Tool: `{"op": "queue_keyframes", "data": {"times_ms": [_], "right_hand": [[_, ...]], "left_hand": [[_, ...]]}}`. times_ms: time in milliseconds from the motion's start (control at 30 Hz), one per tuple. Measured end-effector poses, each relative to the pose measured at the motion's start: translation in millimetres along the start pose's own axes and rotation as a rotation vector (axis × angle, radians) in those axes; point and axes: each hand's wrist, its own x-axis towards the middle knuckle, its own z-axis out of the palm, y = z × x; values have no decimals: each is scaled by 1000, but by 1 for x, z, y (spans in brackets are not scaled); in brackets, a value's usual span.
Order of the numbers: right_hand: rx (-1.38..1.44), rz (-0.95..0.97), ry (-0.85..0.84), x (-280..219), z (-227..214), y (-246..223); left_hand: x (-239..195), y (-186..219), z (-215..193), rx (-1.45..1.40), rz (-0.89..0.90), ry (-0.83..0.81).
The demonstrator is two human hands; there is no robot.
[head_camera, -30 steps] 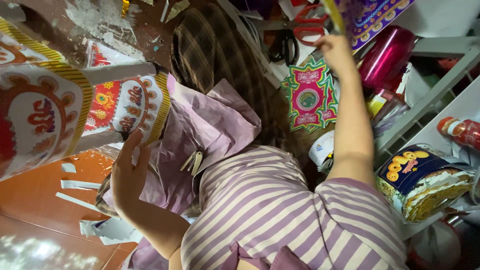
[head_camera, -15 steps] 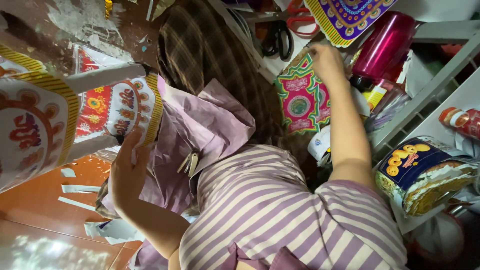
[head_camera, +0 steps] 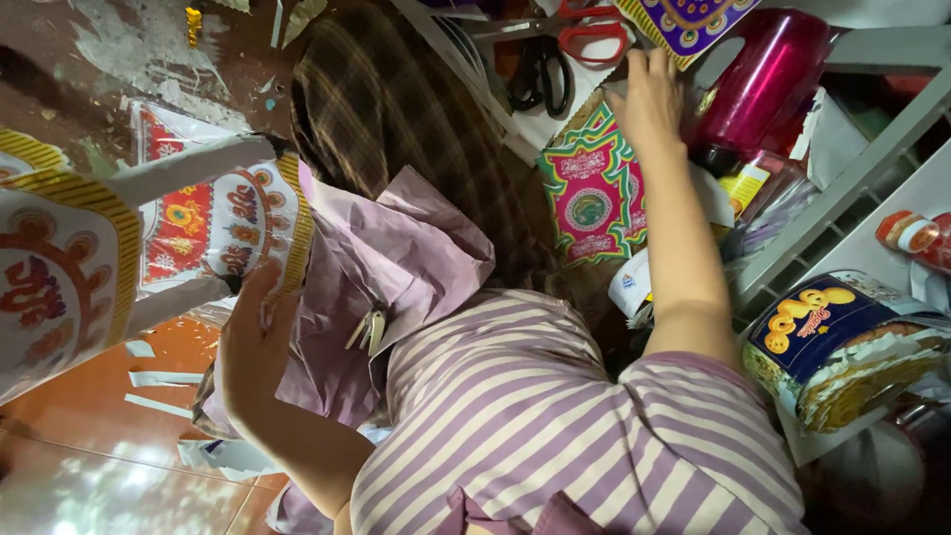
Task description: Decorating a paper-mache animal figure with colorful paper strips and cutting materials to size
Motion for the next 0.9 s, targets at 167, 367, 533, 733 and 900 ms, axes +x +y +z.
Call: {"op": "queue_keyframes", "data": {"times_ms": [167, 367, 533, 733, 900], "right_hand": [[-167, -123, 167, -2, 23, 22], [123, -105, 292, 12, 34, 53], [231, -106, 302, 0, -3, 39], [359, 123, -174, -13, -44, -6], [136, 70, -147, -14, -24, 4]], "left_hand": [[2, 8, 2, 54, -80, -4], [4, 12, 4, -23, -67, 9], [3, 12, 5, -29, -55, -2], [4, 8, 10, -4, -74, 5], [6, 6, 14, -29, 19, 4]]}}
